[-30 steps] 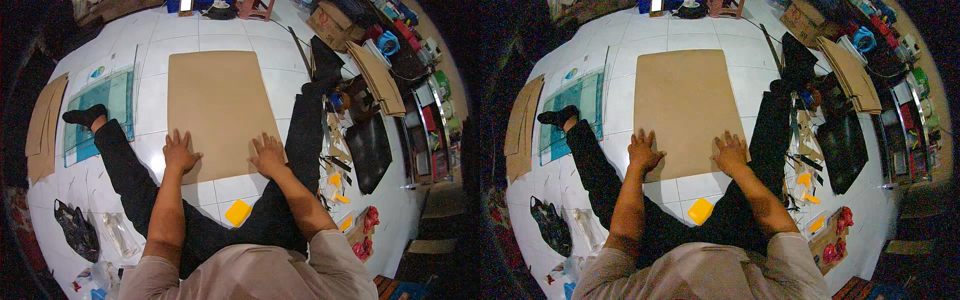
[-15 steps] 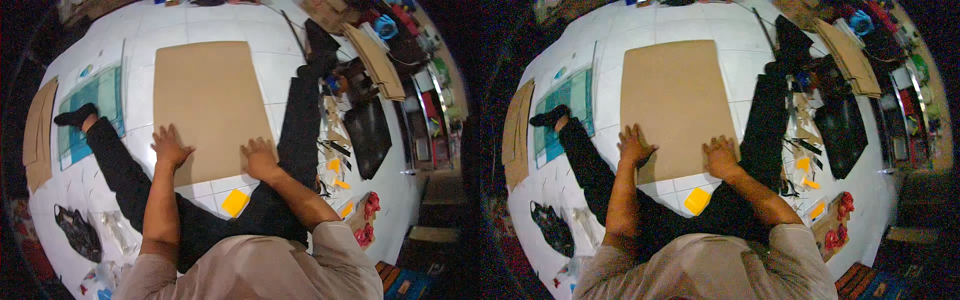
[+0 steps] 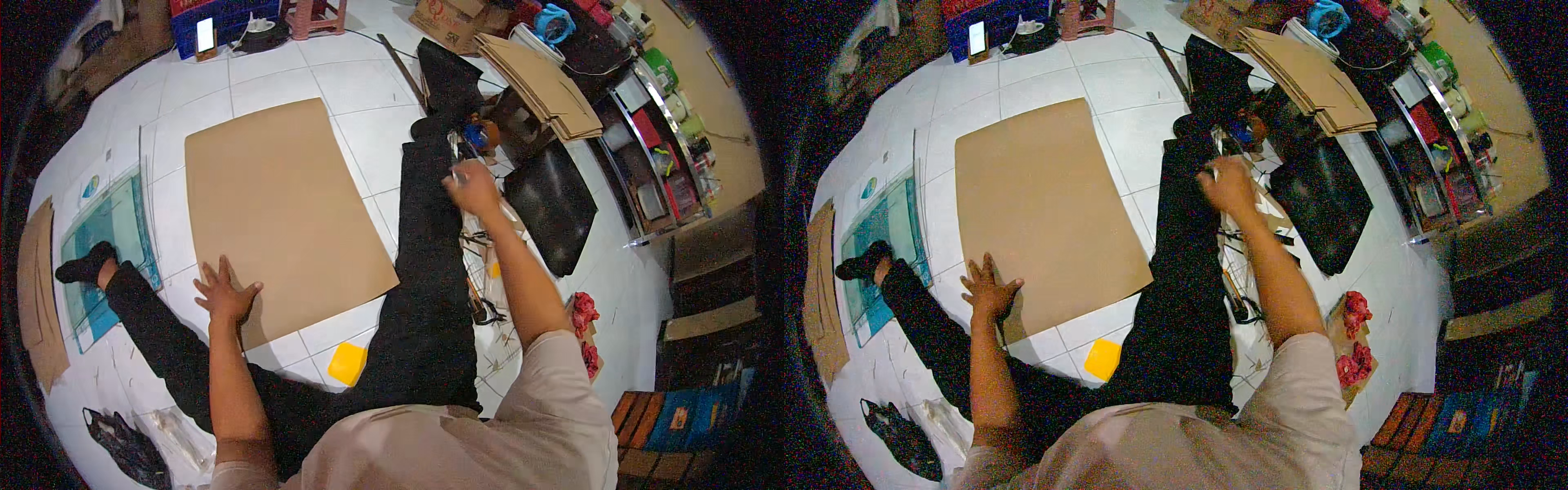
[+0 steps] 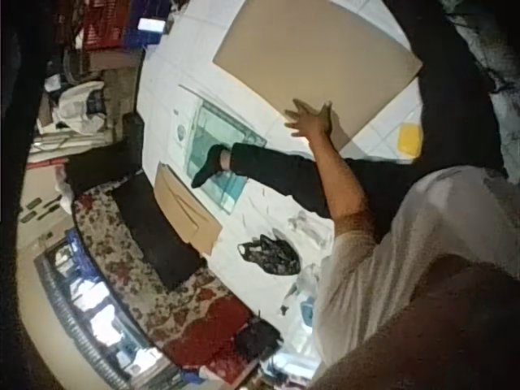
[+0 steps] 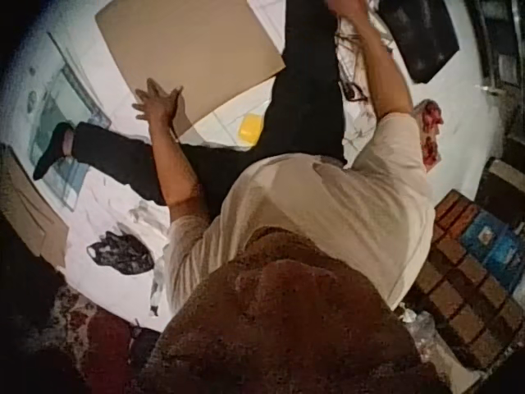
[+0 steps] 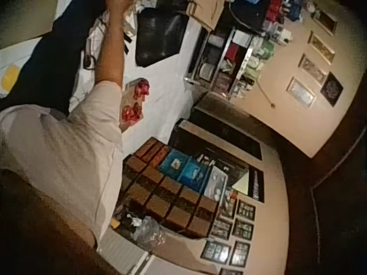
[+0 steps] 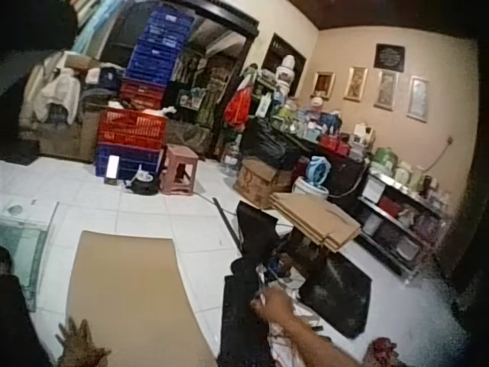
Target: Assembling a cardboard box by folding and applying adhesive/backing.
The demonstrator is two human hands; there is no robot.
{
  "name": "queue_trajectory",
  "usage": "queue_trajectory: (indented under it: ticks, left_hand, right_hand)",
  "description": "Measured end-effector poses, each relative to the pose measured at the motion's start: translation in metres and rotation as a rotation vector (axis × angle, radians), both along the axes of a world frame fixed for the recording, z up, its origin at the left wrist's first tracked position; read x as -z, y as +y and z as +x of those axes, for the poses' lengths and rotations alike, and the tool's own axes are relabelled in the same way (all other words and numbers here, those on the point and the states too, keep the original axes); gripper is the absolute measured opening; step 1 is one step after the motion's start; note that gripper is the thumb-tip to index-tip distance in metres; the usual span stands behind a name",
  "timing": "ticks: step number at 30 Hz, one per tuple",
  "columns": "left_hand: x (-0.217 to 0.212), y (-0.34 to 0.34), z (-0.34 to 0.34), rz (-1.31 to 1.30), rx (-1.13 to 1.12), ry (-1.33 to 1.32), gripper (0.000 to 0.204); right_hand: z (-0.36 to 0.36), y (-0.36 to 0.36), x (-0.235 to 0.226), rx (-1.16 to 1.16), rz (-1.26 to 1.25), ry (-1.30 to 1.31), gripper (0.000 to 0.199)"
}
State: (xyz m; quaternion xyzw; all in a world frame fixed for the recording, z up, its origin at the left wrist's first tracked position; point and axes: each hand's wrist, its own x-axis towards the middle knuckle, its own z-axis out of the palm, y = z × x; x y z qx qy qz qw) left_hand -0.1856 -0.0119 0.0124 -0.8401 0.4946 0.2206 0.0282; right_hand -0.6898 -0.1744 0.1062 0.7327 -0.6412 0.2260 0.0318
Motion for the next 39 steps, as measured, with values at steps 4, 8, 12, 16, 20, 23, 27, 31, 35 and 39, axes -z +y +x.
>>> queue_trajectory:
  ticks: [4,8,12,16,20,23,27,31,35,39]
  left_hand:
    - [0.002,0.001,0.005,0.018,-0.027,0.010,0.115]
    - [0.013,-0.002,0.007,0.010,-0.055,0.019,0.115]
    - [0.014,-0.003,0.011,0.001,-0.079,0.012,0.115]
    - [0.015,-0.009,0.004,0.022,-0.081,0.002,0.115]
    - [0.023,-0.010,0.003,0.009,-0.063,-0.011,0.114]
    - [0.020,-0.006,0.008,0.007,-0.063,-0.044,0.113]
    - [0.025,-0.003,0.014,-0.019,-0.046,-0.048,0.112]
    - [0.030,-0.007,0.008,-0.028,-0.043,-0.033,0.112]
    - [0.029,-0.004,0.012,-0.069,-0.023,-0.029,0.112]
    - [0.029,-0.005,0.009,-0.049,-0.062,0.001,0.113]
  right_hand:
    - [-0.074,-0.042,-0.069,0.244,-0.121,-0.118,0.026]
    - [-0.153,-0.081,-0.105,0.454,-0.131,-0.029,0.033]
    - [-0.192,-0.106,-0.134,0.602,-0.125,0.065,0.038]
    - [-0.253,-0.119,-0.150,0.684,-0.034,0.263,0.043]
    - [-0.285,-0.120,-0.149,0.664,0.056,0.308,0.044]
    - [-0.266,-0.122,-0.147,0.662,0.174,0.324,0.045]
    - [-0.272,-0.135,-0.148,0.666,0.190,0.550,0.048]
    - [-0.303,-0.150,-0.143,0.788,0.272,0.373,0.045]
    - [-0.321,-0.157,-0.136,0.776,0.103,0.258,0.040]
    - [-0.331,-0.167,-0.144,0.808,0.065,0.239,0.041]
